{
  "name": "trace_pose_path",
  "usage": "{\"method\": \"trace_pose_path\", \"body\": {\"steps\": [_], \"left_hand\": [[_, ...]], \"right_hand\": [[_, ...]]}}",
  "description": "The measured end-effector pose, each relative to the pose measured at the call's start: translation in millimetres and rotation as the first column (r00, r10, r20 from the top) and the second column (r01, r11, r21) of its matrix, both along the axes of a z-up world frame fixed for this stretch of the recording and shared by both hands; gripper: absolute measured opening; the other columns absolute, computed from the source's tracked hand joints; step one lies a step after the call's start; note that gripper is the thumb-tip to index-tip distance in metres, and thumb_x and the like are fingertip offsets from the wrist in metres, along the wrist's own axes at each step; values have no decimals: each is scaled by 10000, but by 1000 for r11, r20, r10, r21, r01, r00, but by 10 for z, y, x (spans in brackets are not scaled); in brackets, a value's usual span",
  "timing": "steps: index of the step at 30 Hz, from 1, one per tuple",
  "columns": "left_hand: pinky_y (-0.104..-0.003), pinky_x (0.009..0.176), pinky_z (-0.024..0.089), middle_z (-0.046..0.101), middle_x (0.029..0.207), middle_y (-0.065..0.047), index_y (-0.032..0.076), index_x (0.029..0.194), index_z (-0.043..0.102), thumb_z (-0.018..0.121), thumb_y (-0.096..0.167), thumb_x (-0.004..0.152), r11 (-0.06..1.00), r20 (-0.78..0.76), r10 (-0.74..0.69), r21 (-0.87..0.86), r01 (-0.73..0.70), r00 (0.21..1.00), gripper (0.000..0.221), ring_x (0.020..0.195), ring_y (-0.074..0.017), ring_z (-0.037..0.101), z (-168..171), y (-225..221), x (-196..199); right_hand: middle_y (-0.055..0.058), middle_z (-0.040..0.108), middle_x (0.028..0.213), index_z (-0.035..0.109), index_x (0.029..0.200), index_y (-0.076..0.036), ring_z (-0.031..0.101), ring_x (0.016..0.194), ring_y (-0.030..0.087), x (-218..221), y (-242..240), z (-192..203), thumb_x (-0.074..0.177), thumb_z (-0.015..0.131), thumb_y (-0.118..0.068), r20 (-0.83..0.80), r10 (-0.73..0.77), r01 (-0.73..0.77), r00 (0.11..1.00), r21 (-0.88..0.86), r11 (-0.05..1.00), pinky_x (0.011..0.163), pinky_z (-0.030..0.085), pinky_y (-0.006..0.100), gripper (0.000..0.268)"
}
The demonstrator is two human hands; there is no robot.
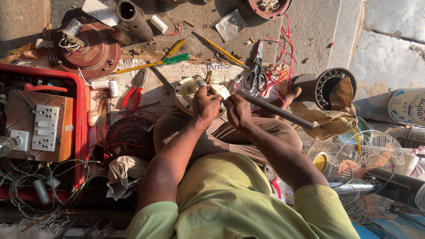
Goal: The person sits on the floor and repairs a white circular electrical component, likely a fan motor base. They use a screwdriver to tighten screws, pliers to strip and cut wires, and scissors to trim wire ends. The person connects red wires to terminals on the component.
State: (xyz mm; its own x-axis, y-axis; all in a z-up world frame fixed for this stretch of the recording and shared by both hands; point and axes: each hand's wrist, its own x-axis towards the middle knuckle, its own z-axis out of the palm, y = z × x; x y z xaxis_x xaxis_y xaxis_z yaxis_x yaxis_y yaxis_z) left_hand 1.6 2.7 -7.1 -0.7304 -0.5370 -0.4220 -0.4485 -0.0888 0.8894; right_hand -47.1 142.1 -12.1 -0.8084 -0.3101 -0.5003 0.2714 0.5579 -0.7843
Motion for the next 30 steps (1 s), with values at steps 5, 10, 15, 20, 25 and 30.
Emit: {"method": "trace_pose_path", "body": {"steps": [5, 10, 15, 20, 25, 30], "left_hand": [[-313, 665, 605, 720, 860, -82, 49, 894, 545, 772, 6, 757, 999, -54, 34, 35, -32, 998, 269, 875, -188, 781, -34, -35, 23], [-349, 701, 568, 733, 812, -108, 35, 837, 611, 811, 60, 797, 980, 85, -79, -176, 93, 993, 206, 768, -203, 738, 28, -15, 27], [-386, 746, 589, 762, 850, -98, 62, 930, 698, 643, 27, 890, 950, 20, -225, -219, 224, 974, 77, 791, -240, 770, 97, -23, 128], [-468, 795, 555, 725, 976, -224, 70, 1226, 725, 603, -27, 847, 736, 22, -542, -470, 488, 840, 410, 902, -409, 711, 145, -112, 83], [-439, 841, 573, 762, 959, -192, 71, 1107, 762, 608, -43, 807, 740, 118, -545, -397, 543, 830, 356, 913, -368, 739, 135, -135, 42], [-395, 816, 601, 762, 960, -174, 50, 1042, 778, 570, -118, 758, 845, -87, -365, -448, 291, 927, 390, 907, -325, 762, 77, -68, 127]], "right_hand": [[91, 674, 849, 647, 998, -34, 640, 652, 202, -179, 31, -228, 985, 659, -167, 695, -130, 403, 708, -246, 882, 560, 550, 336, 134], [114, 738, 968, 613, 1235, -47, 698, 745, 220, -11, 181, 29, 828, 779, -138, 110, 80, -69, 991, -102, 992, 621, 579, 331, 449], [130, 730, 1024, 742, 1052, -58, 712, 923, 328, 171, 76, 285, 930, 750, -91, -677, 207, -238, 707, 47, 970, 788, 576, 415, 127], [164, 696, 960, 701, 992, -28, 673, 876, 385, 56, 85, 289, 942, 710, -101, -655, 250, -266, 713, 77, 961, 783, 539, 453, 88], [173, 642, 853, 639, 911, -16, 646, 786, 384, 12, 95, 27, 969, 647, -153, -539, 282, -236, 794, 155, 959, 692, 510, 477, 149], [99, 520, 680, 576, 830, -18, 506, 575, 242, -198, 0, -159, 978, 595, -158, 427, -178, 197, 887, 0, 980, 495, 411, 396, 205]]}}
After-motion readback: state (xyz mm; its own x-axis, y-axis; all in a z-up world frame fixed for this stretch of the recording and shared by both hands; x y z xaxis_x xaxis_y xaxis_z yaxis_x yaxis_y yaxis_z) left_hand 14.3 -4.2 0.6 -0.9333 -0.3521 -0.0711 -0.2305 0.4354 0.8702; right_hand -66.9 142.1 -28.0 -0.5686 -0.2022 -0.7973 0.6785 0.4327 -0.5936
